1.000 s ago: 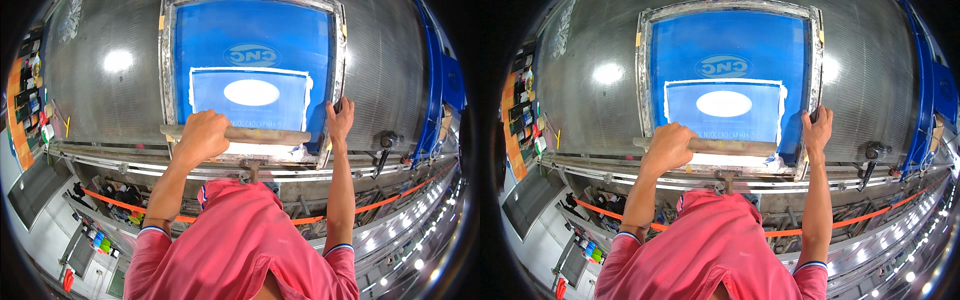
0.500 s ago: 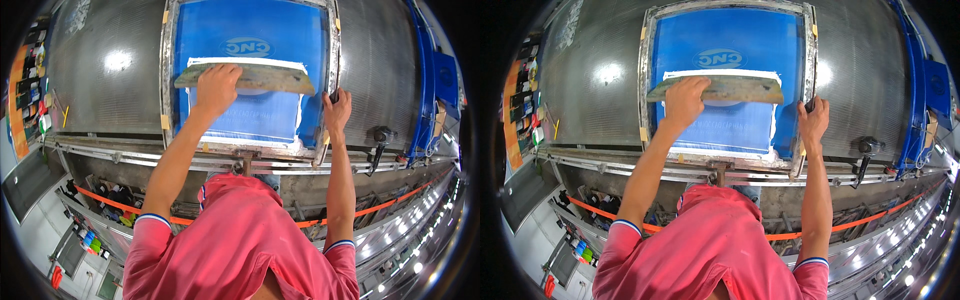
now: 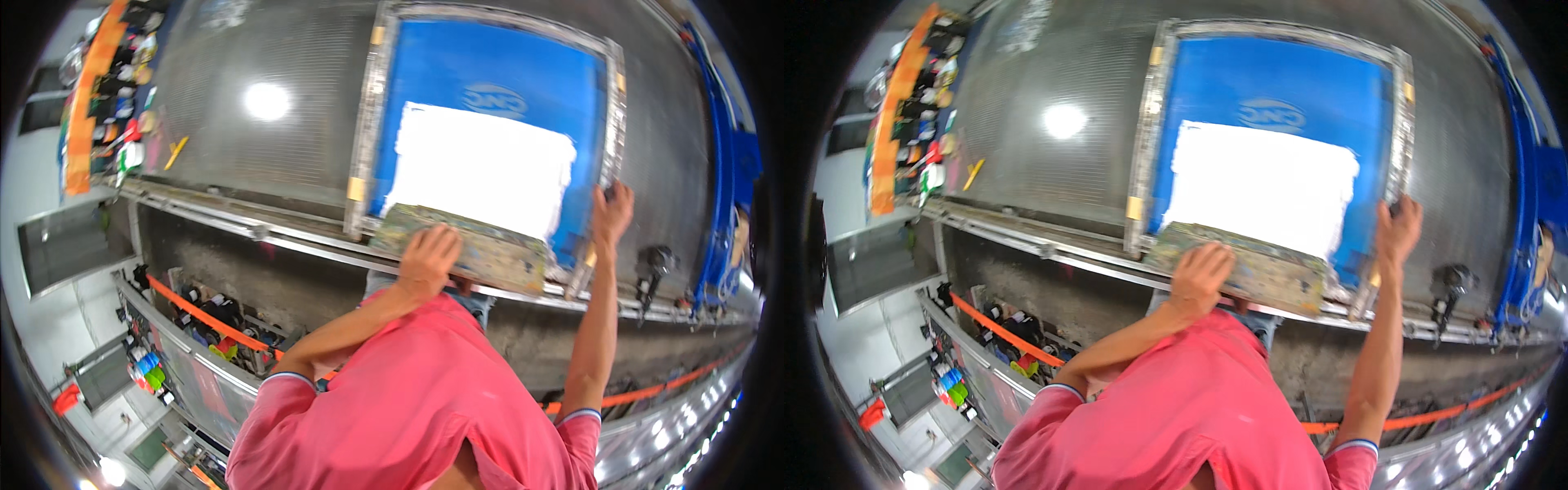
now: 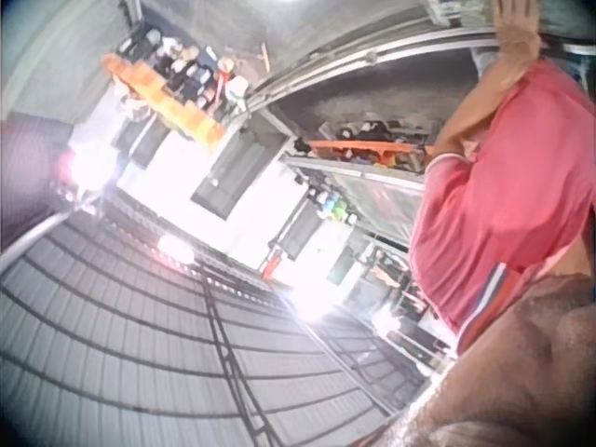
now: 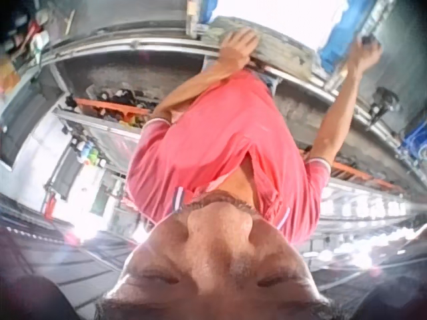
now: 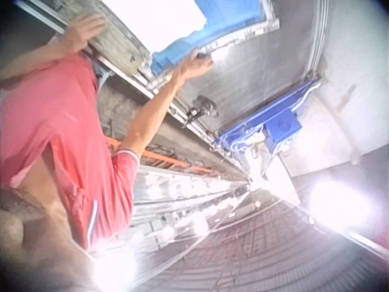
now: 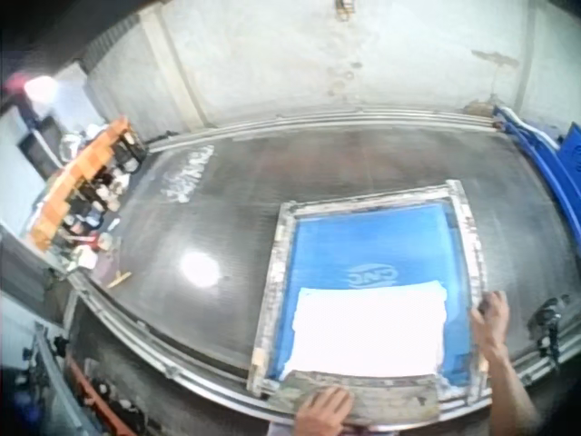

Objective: The person performs screen printing on a teal t-shirt, repeatedly applying white ink with a squeegee and using a heat gun to cure the print. The person also adds more ink to the screen and wipes the squeegee during the process.

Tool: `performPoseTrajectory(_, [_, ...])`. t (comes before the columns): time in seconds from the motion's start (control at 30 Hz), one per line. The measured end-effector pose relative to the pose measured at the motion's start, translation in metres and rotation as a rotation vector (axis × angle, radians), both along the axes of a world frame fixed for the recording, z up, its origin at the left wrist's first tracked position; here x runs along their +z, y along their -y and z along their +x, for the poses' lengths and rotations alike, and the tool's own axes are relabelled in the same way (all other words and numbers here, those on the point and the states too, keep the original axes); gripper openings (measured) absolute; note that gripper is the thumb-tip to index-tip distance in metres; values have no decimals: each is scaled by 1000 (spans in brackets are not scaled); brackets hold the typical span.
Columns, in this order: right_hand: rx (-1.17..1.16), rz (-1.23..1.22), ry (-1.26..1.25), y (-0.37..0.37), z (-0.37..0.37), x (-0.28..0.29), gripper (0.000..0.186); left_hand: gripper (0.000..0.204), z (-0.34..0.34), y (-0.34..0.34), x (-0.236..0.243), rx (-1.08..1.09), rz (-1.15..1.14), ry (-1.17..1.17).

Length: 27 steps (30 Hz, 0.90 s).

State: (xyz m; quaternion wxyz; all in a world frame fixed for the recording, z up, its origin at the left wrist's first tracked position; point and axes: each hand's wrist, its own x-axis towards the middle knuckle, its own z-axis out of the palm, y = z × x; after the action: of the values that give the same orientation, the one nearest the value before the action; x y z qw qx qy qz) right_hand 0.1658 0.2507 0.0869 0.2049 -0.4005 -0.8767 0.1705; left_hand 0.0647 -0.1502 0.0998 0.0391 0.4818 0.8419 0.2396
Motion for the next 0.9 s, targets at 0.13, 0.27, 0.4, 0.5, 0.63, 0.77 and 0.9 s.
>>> performPoseTrajectory(0.13, [-18, 195, -2, 52, -39, 5, 37, 53, -50, 53, 14, 16, 63, 1])
performPoseTrajectory(0.27, [12, 0, -81, 175, -138, 5, 36, 54, -131, 160, 6, 127, -33, -89])
performPoseTrajectory(0.4, [-30, -22, -97, 308, -244, -5, 34, 55, -230, 269, 4, 362, -125, -133])
performPoseTrajectory(0.5, [-11, -167, -105, 399, -289, 5, 44, 55, -296, 353, -8, 443, -188, -159])
performPoseTrajectory(0.63, [-18, -317, -120, 445, -309, -2, 45, 52, -336, 405, -12, 369, -255, -155])
performPoseTrajectory(0.77, [-27, -334, -97, 455, -308, -22, 45, 48, -338, 398, 2, 364, -304, -42])
performPoseTrajectory(0.9, [-50, -333, -96, 456, -302, -30, 43, 44, -345, 392, -4, 289, -225, -83])
